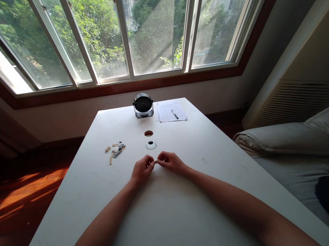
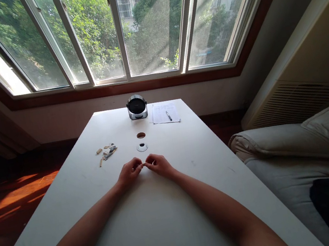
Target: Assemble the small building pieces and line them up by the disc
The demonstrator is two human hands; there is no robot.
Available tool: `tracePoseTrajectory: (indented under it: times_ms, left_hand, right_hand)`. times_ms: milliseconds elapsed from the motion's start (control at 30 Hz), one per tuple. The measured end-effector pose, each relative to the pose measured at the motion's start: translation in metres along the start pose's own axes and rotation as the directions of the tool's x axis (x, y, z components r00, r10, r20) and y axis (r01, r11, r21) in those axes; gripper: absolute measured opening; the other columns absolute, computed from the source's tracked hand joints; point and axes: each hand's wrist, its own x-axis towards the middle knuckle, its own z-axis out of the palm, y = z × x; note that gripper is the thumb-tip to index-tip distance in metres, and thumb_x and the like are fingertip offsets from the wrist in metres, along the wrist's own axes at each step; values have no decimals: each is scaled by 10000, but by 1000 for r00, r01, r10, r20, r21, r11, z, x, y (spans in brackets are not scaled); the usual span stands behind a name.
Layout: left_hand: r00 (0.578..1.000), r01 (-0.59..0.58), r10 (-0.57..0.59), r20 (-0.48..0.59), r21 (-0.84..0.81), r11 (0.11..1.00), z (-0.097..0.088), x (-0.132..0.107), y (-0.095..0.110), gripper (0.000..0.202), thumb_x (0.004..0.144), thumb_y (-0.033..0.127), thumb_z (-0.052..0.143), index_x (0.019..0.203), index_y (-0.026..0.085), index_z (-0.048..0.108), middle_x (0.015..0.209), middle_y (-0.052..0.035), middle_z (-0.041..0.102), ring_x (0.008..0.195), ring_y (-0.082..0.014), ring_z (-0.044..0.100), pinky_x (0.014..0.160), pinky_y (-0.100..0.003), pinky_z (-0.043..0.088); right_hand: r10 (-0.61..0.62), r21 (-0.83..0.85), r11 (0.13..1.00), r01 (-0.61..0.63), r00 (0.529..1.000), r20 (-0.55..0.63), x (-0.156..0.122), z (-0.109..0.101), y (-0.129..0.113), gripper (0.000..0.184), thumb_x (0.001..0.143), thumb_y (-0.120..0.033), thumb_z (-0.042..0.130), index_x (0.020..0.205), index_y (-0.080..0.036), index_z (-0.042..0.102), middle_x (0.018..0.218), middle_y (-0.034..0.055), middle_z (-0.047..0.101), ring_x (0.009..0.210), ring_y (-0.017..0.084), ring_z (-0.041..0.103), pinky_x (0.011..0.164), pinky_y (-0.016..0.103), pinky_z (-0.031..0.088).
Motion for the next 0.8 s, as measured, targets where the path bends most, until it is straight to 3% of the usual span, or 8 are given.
tracePoseTrajectory:
  times_ms: [300,533,800]
  left_hand:
    - [1000,7,-7,-18,-1,1000,1,1,-4,148,871,316,572,944,200,627,752,9,627,664,-121,541,638,-239,415]
    - [999,7,-9,-51,-35,999,0,1,-6,181,901,352,547,931,192,626,783,3,644,656,-115,532,632,-238,410]
    - [999,-30,30,-15,-7,1000,4,0,-5,136,879,309,578,891,190,644,747,8,646,653,-115,539,637,-236,407]
  right_hand:
    - [-3,30,1000,4,999,-49,0,-2,4,231,868,-424,623,873,-194,639,769,4,630,676,136,535,626,265,428]
    - [-19,4,1000,18,1000,13,1,-1,2,226,854,-414,637,883,-190,651,808,15,650,711,144,566,626,264,438]
    - [-85,-11,996,85,996,0,1,-2,0,268,878,-460,647,857,-196,688,875,42,650,737,145,577,639,268,451]
